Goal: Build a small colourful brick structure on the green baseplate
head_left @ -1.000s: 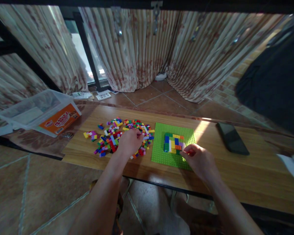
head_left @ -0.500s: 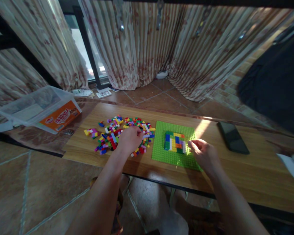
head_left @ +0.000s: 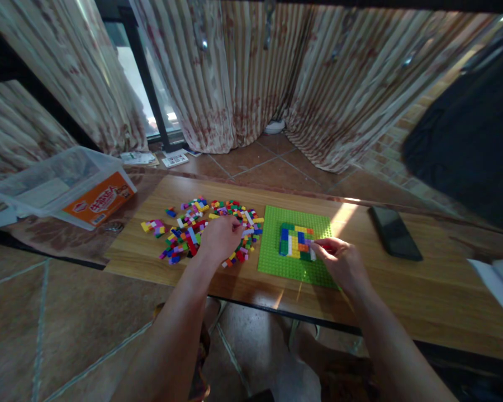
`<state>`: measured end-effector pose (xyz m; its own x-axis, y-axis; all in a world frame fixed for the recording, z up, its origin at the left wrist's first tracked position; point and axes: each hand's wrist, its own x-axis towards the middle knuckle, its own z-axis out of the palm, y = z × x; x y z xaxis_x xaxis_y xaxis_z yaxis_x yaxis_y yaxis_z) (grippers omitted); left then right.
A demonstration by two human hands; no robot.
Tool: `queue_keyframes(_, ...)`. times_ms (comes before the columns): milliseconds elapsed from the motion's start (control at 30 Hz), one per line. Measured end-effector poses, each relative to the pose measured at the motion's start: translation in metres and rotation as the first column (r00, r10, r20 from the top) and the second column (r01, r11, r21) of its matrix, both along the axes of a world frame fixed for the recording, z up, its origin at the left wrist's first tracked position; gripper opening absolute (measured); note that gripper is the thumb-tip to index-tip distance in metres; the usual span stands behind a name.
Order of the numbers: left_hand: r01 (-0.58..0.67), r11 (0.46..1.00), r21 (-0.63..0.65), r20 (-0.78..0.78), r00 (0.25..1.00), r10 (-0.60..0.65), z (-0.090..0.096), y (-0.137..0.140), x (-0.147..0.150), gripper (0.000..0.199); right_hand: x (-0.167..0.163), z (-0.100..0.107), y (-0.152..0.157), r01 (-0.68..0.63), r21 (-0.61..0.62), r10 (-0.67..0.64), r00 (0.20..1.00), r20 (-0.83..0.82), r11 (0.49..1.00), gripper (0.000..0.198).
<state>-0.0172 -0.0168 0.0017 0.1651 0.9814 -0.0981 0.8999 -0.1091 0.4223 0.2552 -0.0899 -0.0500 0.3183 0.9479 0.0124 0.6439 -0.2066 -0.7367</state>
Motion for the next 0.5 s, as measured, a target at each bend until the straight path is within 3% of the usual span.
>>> queue_keyframes(500, -0.008, 1.0, 0.009, -0.032, 0.999, 0.008, -0.0025, 0.0001, 0.0041, 0.027, -0.0085, 0.0062, -0.0017, -0.022, 0.007, 0.021, 0.999, 0.046, 1.0, 0.04)
